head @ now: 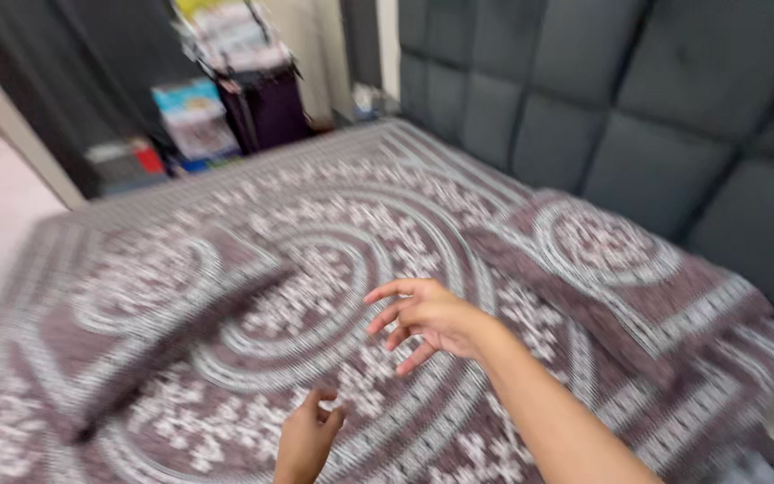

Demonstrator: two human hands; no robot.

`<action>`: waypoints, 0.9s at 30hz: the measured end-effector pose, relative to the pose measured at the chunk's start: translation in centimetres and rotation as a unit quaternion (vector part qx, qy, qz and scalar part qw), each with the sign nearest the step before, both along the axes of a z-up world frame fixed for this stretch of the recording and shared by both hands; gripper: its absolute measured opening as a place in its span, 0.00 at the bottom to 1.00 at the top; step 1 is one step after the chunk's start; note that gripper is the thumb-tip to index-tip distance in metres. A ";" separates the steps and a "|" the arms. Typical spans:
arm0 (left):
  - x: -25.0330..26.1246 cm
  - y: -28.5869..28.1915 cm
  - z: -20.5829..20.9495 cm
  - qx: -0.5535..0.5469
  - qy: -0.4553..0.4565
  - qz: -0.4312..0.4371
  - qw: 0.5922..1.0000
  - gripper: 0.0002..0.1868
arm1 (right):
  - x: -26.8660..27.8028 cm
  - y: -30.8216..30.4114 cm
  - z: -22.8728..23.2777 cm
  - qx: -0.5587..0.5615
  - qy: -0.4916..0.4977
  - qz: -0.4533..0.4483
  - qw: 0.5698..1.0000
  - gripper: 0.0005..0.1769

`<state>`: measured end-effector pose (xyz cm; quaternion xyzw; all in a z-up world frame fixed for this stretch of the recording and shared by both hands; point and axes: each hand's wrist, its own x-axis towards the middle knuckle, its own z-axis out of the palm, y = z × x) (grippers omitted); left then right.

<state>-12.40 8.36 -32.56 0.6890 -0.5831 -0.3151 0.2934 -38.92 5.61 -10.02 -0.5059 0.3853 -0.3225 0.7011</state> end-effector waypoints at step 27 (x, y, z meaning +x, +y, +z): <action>-15.6 17.0 -17.6 0.101 -0.347 -0.494 0.790 0.11 | -8.8 10.5 -26.3 0.223 0.252 -0.142 0.931 0.20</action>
